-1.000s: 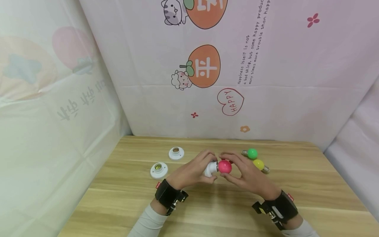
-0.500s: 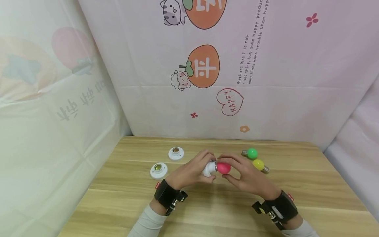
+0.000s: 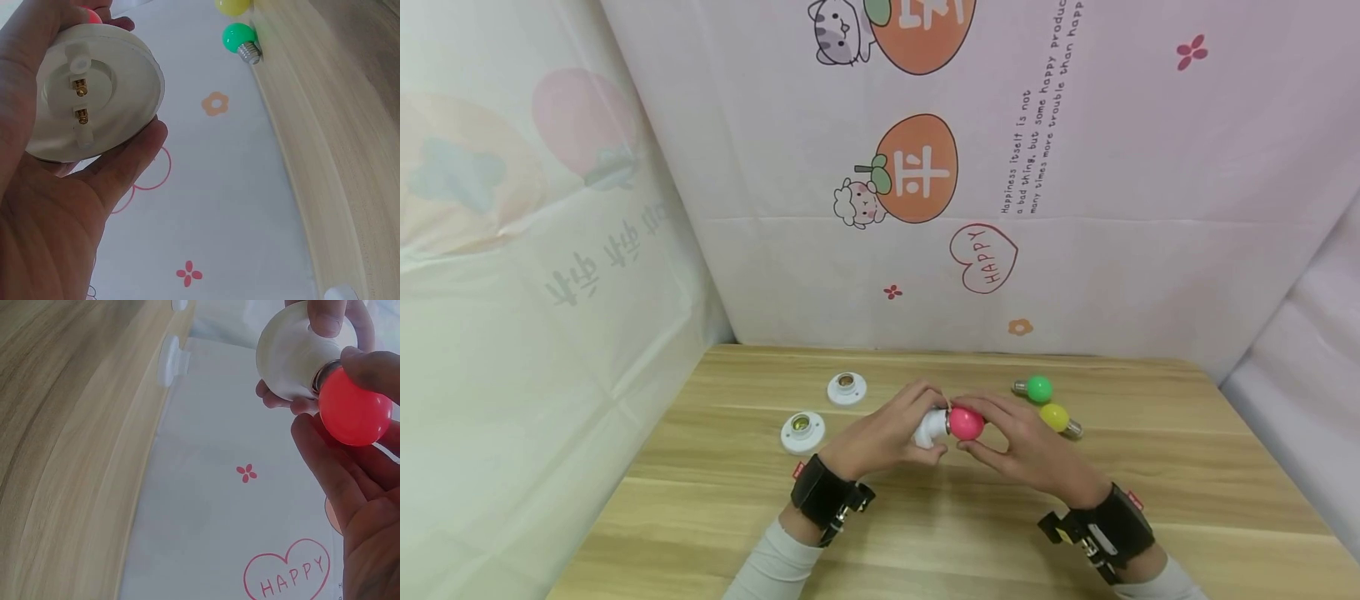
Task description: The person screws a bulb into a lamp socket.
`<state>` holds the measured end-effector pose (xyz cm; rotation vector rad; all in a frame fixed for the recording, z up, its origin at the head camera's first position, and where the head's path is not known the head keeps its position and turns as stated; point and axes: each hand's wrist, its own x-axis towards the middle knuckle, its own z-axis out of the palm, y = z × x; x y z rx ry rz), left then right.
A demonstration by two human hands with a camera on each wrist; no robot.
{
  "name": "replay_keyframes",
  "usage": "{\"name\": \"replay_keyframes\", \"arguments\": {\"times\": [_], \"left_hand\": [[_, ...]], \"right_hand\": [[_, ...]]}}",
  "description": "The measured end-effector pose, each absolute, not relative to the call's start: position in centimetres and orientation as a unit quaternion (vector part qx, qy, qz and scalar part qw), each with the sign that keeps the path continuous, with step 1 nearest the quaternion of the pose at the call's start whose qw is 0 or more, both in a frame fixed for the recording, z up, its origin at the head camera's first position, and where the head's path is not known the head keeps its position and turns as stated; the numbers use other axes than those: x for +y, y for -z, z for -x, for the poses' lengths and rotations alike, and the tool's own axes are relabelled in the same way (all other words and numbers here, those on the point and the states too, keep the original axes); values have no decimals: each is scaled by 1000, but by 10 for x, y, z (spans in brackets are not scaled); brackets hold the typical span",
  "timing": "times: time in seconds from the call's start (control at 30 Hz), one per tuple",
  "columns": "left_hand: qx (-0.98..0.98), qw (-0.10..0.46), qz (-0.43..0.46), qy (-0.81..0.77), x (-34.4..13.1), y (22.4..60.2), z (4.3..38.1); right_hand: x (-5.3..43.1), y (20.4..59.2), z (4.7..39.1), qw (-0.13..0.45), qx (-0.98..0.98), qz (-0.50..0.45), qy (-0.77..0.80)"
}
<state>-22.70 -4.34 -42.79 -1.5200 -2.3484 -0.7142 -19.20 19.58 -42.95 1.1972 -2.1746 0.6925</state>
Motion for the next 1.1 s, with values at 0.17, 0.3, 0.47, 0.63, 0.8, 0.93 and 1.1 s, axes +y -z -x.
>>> {"name": "replay_keyframes", "arguments": {"times": [0.17, 0.3, 0.47, 0.63, 0.8, 0.93, 1.1], "left_hand": [[-806, 124, 524, 243, -43, 428, 227], [-807, 122, 524, 243, -43, 429, 227], [-808, 121, 524, 241, -43, 428, 227], [-810, 117, 522, 241, -43, 427, 226], [-814, 112, 515, 243, -44, 428, 226], [-819, 110, 510, 241, -44, 429, 226], [-817, 111, 512, 241, -44, 428, 228]], "right_hand": [[196, 430, 192, 278, -813, -441, -258], [197, 431, 191, 272, -817, -437, -261], [198, 431, 190, 268, -823, -429, -258], [198, 431, 190, 266, -826, -426, -256], [197, 432, 189, 255, -835, -418, -252], [197, 433, 187, 247, -849, -401, -240], [198, 431, 188, 249, -847, -405, -237]]}}
